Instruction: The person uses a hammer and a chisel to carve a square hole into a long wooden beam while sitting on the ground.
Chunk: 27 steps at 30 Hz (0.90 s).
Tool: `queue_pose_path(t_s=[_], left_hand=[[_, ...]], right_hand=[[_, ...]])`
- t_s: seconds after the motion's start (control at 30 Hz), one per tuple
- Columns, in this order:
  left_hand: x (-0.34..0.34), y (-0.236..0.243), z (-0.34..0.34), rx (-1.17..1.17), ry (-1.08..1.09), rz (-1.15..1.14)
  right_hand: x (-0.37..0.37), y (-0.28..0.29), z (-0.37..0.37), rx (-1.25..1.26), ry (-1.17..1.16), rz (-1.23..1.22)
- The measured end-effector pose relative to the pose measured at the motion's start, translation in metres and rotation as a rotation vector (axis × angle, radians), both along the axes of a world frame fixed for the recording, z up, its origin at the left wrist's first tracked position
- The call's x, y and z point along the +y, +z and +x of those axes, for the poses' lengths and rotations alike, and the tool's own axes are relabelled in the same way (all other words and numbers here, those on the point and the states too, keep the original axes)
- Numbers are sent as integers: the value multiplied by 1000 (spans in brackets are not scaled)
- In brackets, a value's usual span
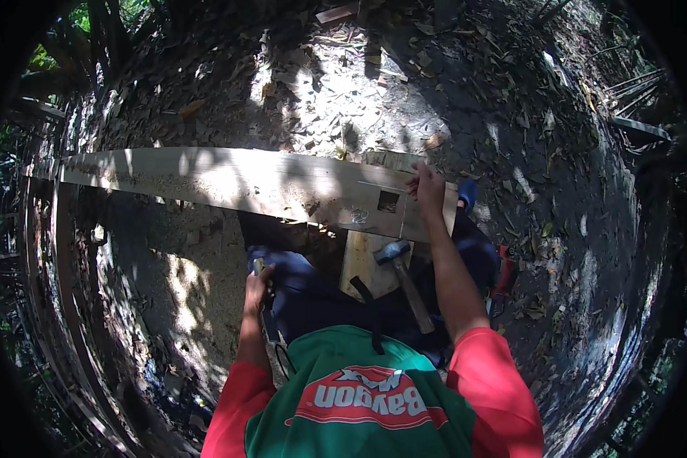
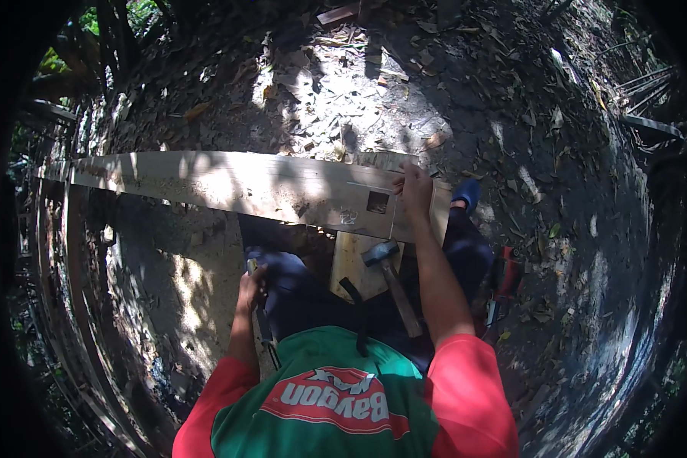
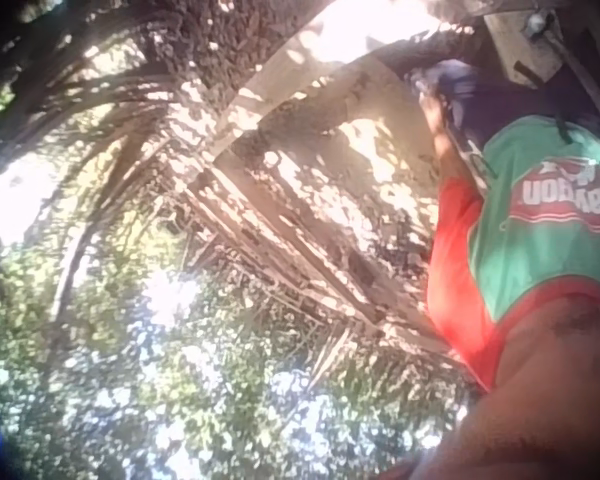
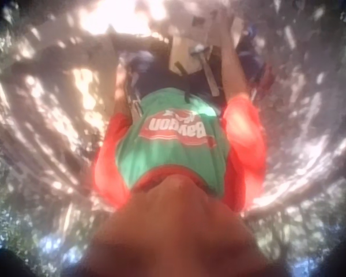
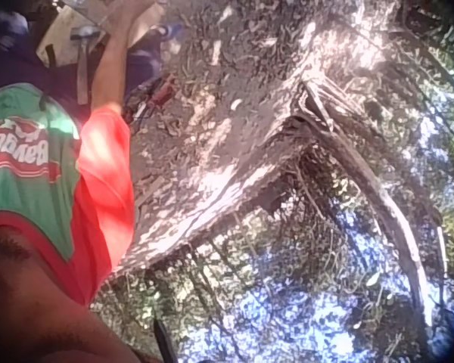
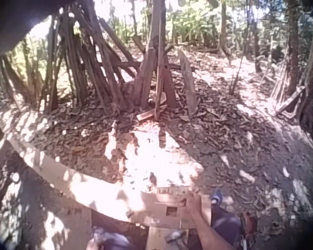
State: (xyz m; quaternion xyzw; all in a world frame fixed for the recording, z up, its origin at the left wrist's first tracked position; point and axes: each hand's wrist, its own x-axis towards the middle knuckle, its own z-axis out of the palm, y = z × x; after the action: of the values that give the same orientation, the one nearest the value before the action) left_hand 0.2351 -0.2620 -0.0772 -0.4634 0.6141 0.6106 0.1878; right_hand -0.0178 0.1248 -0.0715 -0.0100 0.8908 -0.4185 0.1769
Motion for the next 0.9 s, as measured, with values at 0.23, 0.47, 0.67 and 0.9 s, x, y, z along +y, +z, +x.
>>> queue_pose_path(t_s=[0.23,0.47,0.67,0.9], left_hand=[[4,2,-6,-23,9,14],[3,1,-4,-20,15,26],[3,-2,-3,-14,5,-3],[-1,-3,-4,-11,5,18]], right_hand=[[-23,-4,18,90,299,492],[-30,-13,22,21,108,447],[-18,2,4,-189,93,187],[-7,10,11,18,108,332]])
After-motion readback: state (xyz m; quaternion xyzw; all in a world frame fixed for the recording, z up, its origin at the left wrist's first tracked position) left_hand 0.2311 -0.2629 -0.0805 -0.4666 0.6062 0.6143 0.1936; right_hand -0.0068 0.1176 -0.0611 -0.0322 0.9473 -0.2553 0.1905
